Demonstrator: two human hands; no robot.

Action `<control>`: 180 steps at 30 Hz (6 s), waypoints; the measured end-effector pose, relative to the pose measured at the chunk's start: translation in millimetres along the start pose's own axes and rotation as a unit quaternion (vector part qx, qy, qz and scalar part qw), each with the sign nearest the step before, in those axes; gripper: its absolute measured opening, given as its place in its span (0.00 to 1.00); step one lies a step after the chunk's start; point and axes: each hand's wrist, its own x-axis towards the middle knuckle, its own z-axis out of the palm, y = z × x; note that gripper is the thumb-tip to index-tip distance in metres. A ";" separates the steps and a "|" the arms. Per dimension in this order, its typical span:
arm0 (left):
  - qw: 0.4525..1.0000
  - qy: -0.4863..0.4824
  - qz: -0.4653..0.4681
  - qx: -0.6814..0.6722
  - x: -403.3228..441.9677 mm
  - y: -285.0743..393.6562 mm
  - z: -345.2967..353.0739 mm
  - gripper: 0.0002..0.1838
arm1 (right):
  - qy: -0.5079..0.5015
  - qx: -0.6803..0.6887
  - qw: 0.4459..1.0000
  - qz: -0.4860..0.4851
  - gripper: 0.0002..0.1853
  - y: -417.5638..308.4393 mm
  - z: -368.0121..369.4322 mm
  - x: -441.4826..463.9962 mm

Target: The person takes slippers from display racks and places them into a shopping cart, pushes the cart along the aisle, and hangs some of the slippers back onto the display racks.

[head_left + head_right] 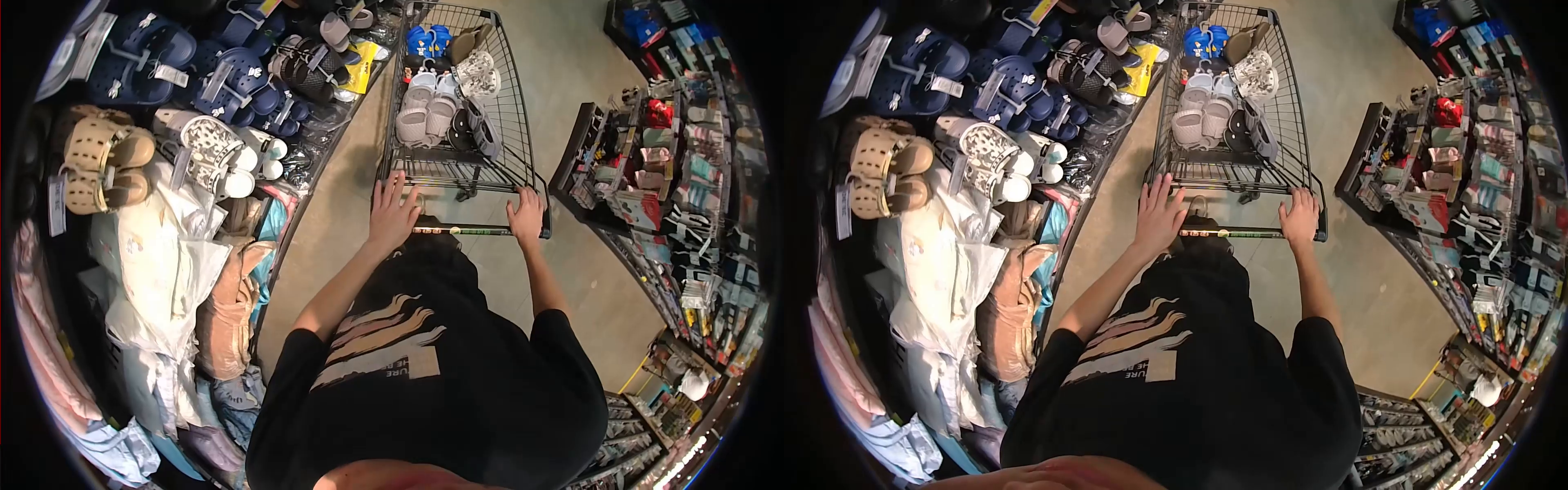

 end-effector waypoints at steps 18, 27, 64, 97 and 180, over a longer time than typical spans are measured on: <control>0.997 -0.077 -0.016 0.023 70.9 7.3 12.4 0.18 | 0.004 0.052 0.999 0.002 0.23 25.5 -16.6 62.8; 0.998 -0.043 0.017 0.033 154.3 -7.7 28.6 0.15 | 0.021 0.080 0.996 0.044 0.22 41.8 -22.1 132.6; 0.993 -0.111 0.024 -0.014 607.4 -14.6 88.2 0.16 | 0.000 0.091 0.985 0.145 0.21 184.5 -61.2 498.7; 0.973 -0.223 -0.027 -0.050 703.5 48.5 88.7 0.10 | -0.392 0.126 0.911 -0.019 0.30 209.2 224.4 791.7; 0.353 0.190 -0.039 -0.915 487.6 -10.7 -80.5 0.35 | -0.163 0.584 0.746 -0.276 0.21 -148.5 -255.4 574.6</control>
